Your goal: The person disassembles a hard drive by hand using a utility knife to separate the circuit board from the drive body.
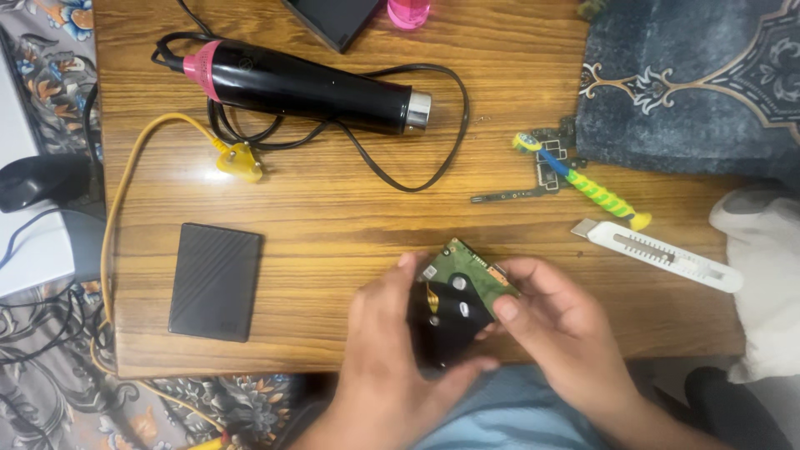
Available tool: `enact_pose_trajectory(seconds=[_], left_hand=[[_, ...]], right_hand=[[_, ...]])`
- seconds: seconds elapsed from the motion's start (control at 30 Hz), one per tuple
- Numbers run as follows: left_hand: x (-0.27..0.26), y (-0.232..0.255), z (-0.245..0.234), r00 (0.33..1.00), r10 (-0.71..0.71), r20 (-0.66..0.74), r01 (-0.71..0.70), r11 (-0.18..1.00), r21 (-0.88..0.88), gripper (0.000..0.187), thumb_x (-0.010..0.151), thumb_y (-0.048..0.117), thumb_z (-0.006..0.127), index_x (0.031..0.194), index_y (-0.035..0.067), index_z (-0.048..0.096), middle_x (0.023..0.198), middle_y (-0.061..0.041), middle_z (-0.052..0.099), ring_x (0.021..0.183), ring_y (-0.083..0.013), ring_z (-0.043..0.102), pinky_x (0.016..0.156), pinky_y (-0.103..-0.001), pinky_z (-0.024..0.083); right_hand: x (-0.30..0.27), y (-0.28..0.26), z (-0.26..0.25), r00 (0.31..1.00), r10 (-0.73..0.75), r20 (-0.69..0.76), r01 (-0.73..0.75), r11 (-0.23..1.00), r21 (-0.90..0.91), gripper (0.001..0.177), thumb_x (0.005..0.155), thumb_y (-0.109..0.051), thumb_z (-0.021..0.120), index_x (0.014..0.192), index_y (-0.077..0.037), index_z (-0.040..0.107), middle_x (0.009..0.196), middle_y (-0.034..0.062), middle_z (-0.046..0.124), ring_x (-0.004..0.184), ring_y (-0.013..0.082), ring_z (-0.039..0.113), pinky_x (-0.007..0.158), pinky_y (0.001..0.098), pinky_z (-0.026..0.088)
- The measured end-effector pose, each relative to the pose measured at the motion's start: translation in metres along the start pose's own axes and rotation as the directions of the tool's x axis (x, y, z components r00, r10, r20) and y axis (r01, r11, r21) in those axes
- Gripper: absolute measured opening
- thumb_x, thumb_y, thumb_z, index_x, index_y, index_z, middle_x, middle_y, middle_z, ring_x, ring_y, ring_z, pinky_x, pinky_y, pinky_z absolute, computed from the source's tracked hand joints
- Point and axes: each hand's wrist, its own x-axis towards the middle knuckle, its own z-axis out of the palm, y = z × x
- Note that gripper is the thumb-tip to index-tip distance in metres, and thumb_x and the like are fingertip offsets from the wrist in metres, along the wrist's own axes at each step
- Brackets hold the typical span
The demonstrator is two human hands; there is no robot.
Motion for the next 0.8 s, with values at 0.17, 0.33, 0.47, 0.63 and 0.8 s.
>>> enact_pose_trajectory(seconds=[0.17, 0.33, 0.47, 0.63, 0.8], left_hand=[[0.002, -0.001, -0.002, 0.996, 0.080, -0.043, -0.076, 0.993, 0.096, 0.100, 0.073, 0.014, 0.089, 0.150, -0.009, 0.029, 0.142, -0.024, 0.054, 0.123, -0.0429, 0.055, 0.106, -0.050, 0.045], [0.004, -0.004, -0.007, 0.999, 0.035, -0.027, -0.030, 0.987, 0.158, 0.095, 0.076, 0.016, 0.086, 0.150, -0.008, 0.032, 0.138, -0.019, 0.059, 0.118, -0.0399, 0.055, 0.102, -0.051, 0.042], [0.006, -0.004, -0.008, 0.999, 0.045, -0.007, -0.043, 0.977, 0.209, 0.099, 0.075, 0.022, 0.087, 0.151, -0.007, 0.031, 0.130, -0.022, 0.057, 0.116, -0.0409, 0.053, 0.098, -0.052, 0.040], [0.003, -0.003, -0.006, 0.994, 0.105, -0.026, -0.097, 0.970, 0.225, 0.099, 0.081, 0.023, 0.086, 0.154, -0.009, 0.027, 0.131, -0.020, 0.060, 0.117, -0.0402, 0.055, 0.100, -0.051, 0.041], [0.003, -0.005, -0.006, 0.988, 0.145, -0.045, -0.128, 0.958, 0.256, 0.099, 0.083, 0.028, 0.086, 0.153, -0.009, 0.027, 0.137, -0.023, 0.058, 0.117, -0.0416, 0.055, 0.101, -0.050, 0.042]], right_hand=[[0.000, -0.013, 0.004, 0.988, -0.115, 0.100, 0.129, 0.980, -0.152, 0.046, 0.098, -0.014, 0.068, 0.140, 0.000, 0.055, 0.110, 0.0102, 0.072, 0.100, 0.0158, 0.071, 0.088, 0.0312, 0.059], [-0.015, -0.061, -0.006, 0.946, -0.314, -0.075, 0.116, 0.549, -0.828, 0.027, 0.086, -0.022, 0.074, 0.112, -0.012, 0.077, 0.102, 0.0001, 0.081, 0.085, 0.0095, 0.074, 0.074, 0.0269, 0.057], [0.007, -0.110, -0.021, 0.875, -0.462, 0.147, 0.274, 0.221, -0.936, 0.023, 0.089, -0.024, 0.075, 0.108, -0.012, 0.077, 0.103, 0.0040, 0.077, 0.075, 0.0123, 0.070, 0.065, 0.0263, 0.054], [0.080, -0.146, -0.024, 0.807, -0.444, 0.390, 0.416, -0.041, -0.908, 0.018, 0.097, -0.026, 0.075, 0.105, -0.011, 0.078, 0.092, 0.0050, 0.075, 0.077, 0.0173, 0.069, 0.067, 0.0325, 0.052], [0.121, -0.144, -0.012, 0.835, -0.407, 0.371, 0.367, -0.091, -0.926, 0.017, 0.093, -0.026, 0.078, 0.102, -0.012, 0.080, 0.083, 0.0058, 0.072, 0.076, 0.0223, 0.068, 0.069, 0.0388, 0.052]])
